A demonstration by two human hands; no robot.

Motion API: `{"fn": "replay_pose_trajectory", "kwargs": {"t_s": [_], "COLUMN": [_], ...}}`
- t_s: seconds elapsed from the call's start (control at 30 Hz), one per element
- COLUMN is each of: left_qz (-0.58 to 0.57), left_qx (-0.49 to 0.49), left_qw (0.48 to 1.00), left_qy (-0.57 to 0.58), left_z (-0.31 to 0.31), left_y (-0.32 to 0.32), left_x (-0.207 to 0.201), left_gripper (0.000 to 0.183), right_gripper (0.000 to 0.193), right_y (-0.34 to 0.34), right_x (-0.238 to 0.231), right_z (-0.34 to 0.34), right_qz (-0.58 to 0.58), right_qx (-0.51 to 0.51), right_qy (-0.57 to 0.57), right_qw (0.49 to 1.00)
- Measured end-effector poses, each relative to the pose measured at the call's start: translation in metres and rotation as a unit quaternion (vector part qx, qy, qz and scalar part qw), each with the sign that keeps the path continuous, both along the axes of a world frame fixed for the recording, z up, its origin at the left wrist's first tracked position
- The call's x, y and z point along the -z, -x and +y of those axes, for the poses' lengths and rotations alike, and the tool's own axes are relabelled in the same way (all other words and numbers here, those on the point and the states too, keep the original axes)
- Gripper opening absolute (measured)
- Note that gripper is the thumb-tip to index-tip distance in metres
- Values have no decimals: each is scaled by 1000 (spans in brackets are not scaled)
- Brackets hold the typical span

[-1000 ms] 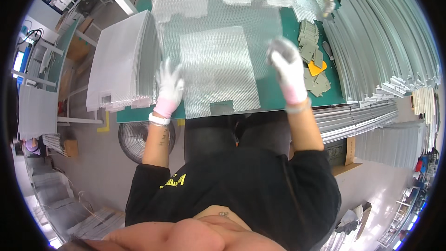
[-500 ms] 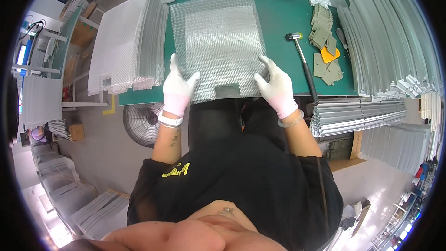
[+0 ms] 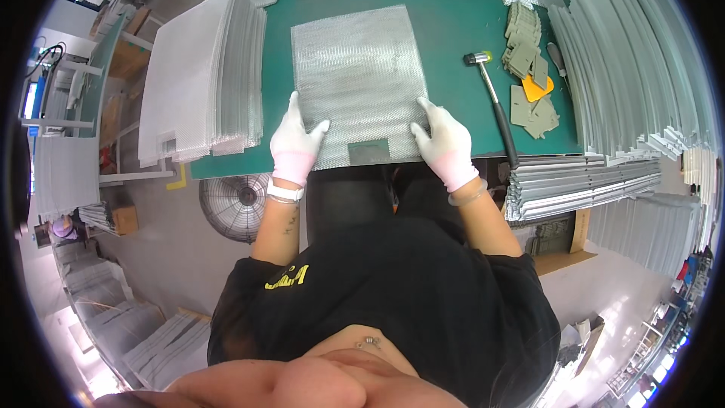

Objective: The person assembles light fixtures by placing a metal frame over a mesh panel and securing it with a power drill. They repeat this process multiple times, handling mesh panels, metal frames, and a power drill on a green workbench.

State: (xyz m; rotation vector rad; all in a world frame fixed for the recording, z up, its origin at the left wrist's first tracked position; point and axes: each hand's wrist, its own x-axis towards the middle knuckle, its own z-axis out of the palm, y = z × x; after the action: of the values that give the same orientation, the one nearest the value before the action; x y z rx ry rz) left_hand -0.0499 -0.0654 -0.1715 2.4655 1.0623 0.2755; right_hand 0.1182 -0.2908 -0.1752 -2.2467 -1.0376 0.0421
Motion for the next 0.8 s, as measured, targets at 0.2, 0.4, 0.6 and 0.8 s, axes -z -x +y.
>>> {"fn": "replay_pose_trajectory", "kwargs": {"t_s": [0.2, 0.4, 0.6, 0.8], "left_qz": [44, 48, 38, 39], "left_qx": [-4, 154, 166, 158], "left_qw": [999, 963, 971, 979], "left_qy": [8, -215, -171, -124], "left_z": [2, 23, 24, 25], "left_y": [-3, 7, -2, 1], "left_x": [-13, 14, 11, 6], "left_gripper": [84, 71, 65, 66], "right_gripper": [38, 28, 36, 41], "right_y": [0, -41, -128, -141], "right_x": [-25, -80, -21, -34], "right_z": [10, 69, 288, 377], "right_qz": [-18, -140, -81, 15], "right_qx": [15, -106, -43, 145], "right_qy": [152, 118, 11, 150], "right_qw": [988, 977, 996, 978]}}
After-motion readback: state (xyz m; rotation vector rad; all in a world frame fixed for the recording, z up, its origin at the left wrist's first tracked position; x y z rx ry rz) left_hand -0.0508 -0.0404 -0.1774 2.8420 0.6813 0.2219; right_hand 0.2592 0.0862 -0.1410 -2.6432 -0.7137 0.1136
